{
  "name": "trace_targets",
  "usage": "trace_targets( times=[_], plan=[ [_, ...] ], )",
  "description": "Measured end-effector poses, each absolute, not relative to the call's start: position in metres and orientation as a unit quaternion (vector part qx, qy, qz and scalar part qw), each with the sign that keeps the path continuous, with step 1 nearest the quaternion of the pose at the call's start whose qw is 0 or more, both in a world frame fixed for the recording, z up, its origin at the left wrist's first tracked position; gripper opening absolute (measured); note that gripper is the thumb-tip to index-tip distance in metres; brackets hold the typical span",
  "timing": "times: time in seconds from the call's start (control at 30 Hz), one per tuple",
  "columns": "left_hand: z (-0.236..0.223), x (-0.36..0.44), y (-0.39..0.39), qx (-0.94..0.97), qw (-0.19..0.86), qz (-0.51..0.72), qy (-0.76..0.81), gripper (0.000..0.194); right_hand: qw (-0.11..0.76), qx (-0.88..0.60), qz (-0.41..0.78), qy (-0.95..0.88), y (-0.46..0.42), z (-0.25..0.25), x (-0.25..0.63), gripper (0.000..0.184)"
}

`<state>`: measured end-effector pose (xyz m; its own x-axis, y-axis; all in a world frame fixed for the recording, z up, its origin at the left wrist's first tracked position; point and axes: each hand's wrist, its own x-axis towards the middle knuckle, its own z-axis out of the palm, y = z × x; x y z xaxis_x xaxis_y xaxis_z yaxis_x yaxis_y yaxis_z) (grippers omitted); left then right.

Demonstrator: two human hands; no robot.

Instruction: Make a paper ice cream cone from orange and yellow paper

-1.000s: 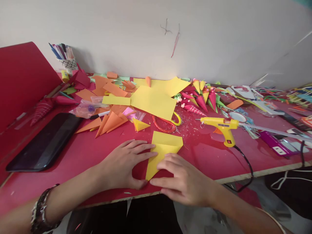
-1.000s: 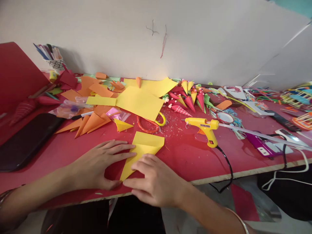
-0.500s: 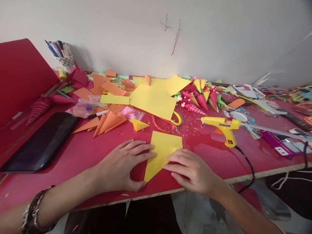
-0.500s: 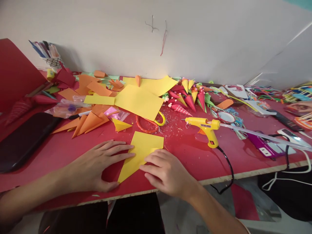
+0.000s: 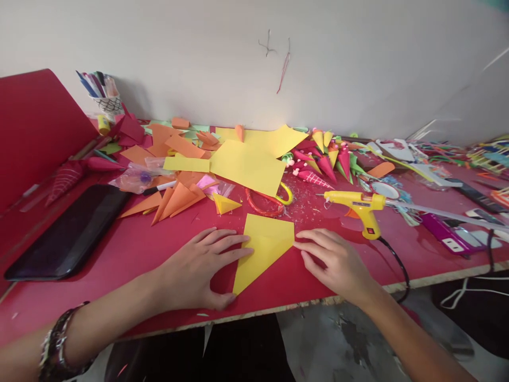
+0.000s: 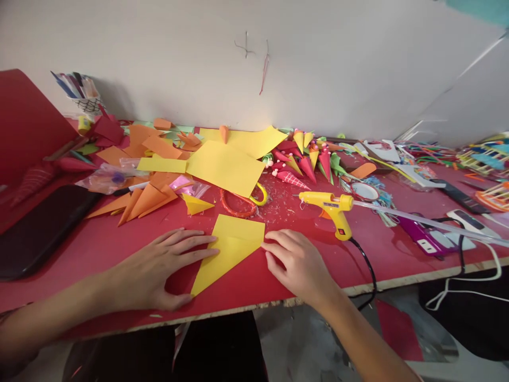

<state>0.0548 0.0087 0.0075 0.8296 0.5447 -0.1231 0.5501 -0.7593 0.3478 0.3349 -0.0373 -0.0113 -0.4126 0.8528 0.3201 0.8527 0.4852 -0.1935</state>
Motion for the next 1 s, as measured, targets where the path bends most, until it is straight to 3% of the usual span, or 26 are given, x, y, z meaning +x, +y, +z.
trace_targets(
  times=[0.1, 0.23, 0.4, 0.53, 0.63, 0.8, 0.87, 1.0],
  plan=[
    [0.006, 0.053, 0.009, 0.942, 0.180, 0.006, 0.284, 0.065, 0.189, -0.521, -0.006, -0.832, -0.036, -0.010, 0.326, 0.017],
    [0.011, 0.056, 0.005, 0.946, 0.167, 0.020, 0.278, 0.064, 0.176, -0.526, 0.072, -0.829, -0.033, -0.008, 0.308, 0.036],
    [0.023, 0.073, -0.008, 0.956, 0.116, 0.062, 0.261, 0.046, 0.158, -0.524, 0.147, -0.824, -0.030, -0.004, 0.292, 0.024],
    [0.027, 0.086, -0.016, 0.961, 0.007, 0.072, 0.266, 0.035, 0.224, -0.550, 0.233, -0.770, -0.031, 0.002, 0.288, 0.020],
    [0.027, 0.090, -0.017, 0.952, -0.114, 0.060, 0.278, 0.015, 0.292, -0.546, 0.311, -0.721, -0.034, 0.011, 0.283, 0.020],
    [0.029, 0.088, -0.012, 0.942, -0.198, 0.064, 0.263, 0.023, 0.307, -0.515, 0.372, -0.709, -0.045, 0.030, 0.276, 0.012],
    [0.030, 0.084, -0.009, 0.940, -0.203, 0.077, 0.264, 0.022, 0.318, -0.503, 0.356, -0.721, -0.047, 0.033, 0.278, 0.019],
    [0.033, 0.072, -0.003, 0.940, -0.130, 0.090, 0.302, 0.017, 0.282, -0.467, 0.241, -0.802, -0.046, 0.034, 0.294, 0.057]
  ],
)
